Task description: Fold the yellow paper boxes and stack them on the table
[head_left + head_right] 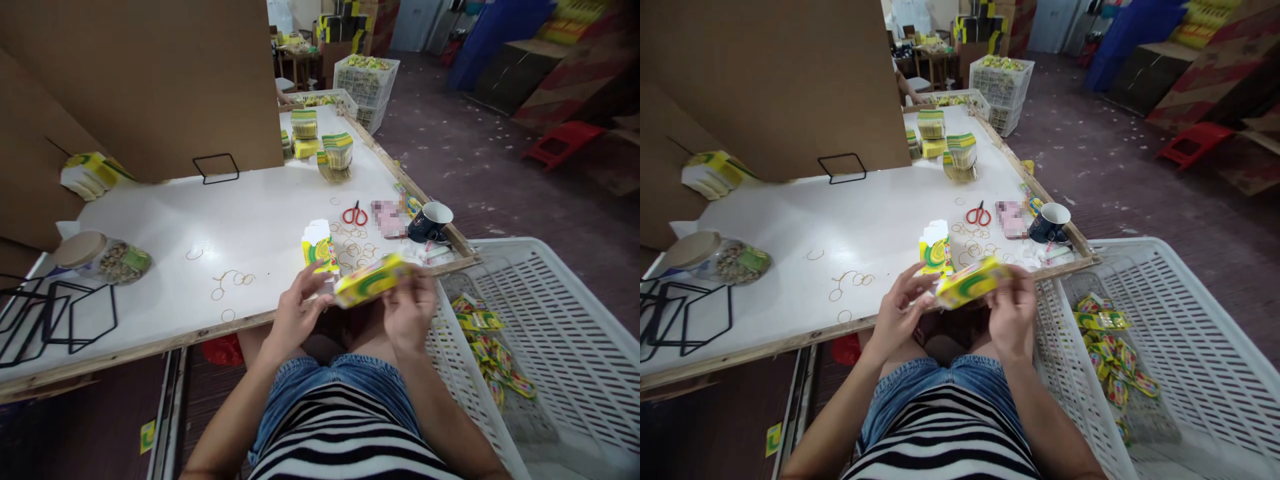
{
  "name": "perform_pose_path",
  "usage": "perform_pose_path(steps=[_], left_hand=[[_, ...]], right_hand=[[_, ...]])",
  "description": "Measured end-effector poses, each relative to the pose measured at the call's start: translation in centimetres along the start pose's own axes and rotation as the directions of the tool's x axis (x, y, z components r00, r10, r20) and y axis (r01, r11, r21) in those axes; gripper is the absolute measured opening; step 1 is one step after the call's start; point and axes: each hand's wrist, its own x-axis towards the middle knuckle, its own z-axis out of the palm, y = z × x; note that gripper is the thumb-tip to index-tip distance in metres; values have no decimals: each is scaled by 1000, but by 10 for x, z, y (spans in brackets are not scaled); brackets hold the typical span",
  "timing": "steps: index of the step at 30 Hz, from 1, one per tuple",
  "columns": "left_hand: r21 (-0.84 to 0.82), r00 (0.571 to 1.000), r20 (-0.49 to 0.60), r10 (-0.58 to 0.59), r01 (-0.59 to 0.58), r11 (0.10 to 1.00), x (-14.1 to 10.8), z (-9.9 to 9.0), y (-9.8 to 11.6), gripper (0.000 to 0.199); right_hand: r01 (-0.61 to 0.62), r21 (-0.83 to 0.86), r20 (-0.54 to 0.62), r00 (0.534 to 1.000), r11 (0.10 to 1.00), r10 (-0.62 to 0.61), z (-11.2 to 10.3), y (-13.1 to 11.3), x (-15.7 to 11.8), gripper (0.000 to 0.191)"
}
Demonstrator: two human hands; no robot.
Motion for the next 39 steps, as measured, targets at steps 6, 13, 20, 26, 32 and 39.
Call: perform_pose_path(steps=[6,13,20,26,32,39], left_hand=[[493,997,11,82,-77,867,33,-19,-41,36],[465,973,-67,219,-163,870,16,-16,-39,22],[260,888,65,455,-455,851,-17,5,-18,24],[-376,985,-153,-82,18,927,-10,-1,-9,50],[-590,952,140,-273,302,749,-12,-5,-8,60],[-606,944,21,-330,275,747,-12,0,-12,49]], right_hand=[[-90,365,-222,958,927,181,-24,16,19,36],[-423,117,114,905,899,411,18,20,-12,34],[-414,86,89,909,906,407,30,13,-15,38],[-426,54,223,887,903,405,35,5,-29,36],[-468,23,366,826,883,428,41,11,-39,32],[-445,-45,394,815,895,425,40,11,-43,36]])
